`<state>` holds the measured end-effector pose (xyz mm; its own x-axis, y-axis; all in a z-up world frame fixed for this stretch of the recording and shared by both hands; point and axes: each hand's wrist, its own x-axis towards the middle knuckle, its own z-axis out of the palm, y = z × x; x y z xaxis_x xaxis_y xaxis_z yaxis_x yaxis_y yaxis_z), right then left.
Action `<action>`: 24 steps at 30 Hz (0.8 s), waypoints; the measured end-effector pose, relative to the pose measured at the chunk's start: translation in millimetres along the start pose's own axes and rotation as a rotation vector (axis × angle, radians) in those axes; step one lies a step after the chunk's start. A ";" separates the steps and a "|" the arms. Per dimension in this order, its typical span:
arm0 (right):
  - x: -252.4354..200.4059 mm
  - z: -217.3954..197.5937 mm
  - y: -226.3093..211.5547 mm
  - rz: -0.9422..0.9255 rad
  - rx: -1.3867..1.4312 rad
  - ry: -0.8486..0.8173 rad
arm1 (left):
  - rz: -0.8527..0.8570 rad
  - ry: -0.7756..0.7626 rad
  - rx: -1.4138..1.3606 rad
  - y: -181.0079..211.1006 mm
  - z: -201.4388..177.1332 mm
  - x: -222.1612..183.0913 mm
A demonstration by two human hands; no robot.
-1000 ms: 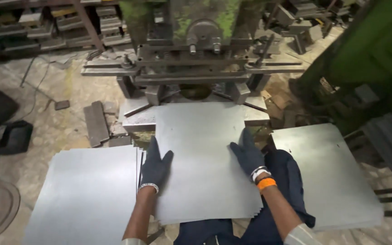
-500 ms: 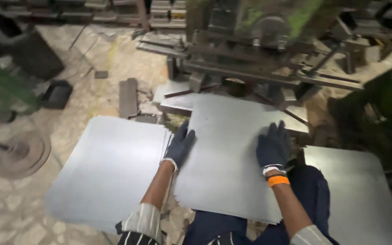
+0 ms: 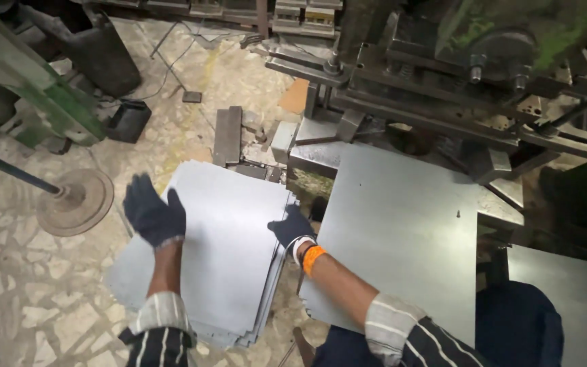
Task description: Feeding metal sheets into an industrial stamping press and then stacking them.
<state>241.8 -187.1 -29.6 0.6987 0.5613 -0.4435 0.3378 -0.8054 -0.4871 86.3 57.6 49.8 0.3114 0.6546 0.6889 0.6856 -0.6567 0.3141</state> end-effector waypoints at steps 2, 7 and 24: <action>-39.6 -14.0 -18.1 0.382 0.877 0.058 | 0.002 -0.098 0.277 -6.8 1.6 -40.0; -62.6 -19.2 -44.3 0.625 0.934 -0.127 | 0.126 -0.517 0.271 41.0 -26.2 -139.1; -128.1 -85.2 -72.4 0.123 1.023 0.076 | -0.324 -1.083 -0.123 -24.0 -68.4 -32.5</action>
<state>181.6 -216.9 126.6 0.7420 0.4443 -0.5021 -0.4119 -0.2888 -0.8642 14.7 26.5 64.5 0.5769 0.7407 -0.3444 0.7867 -0.3904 0.4781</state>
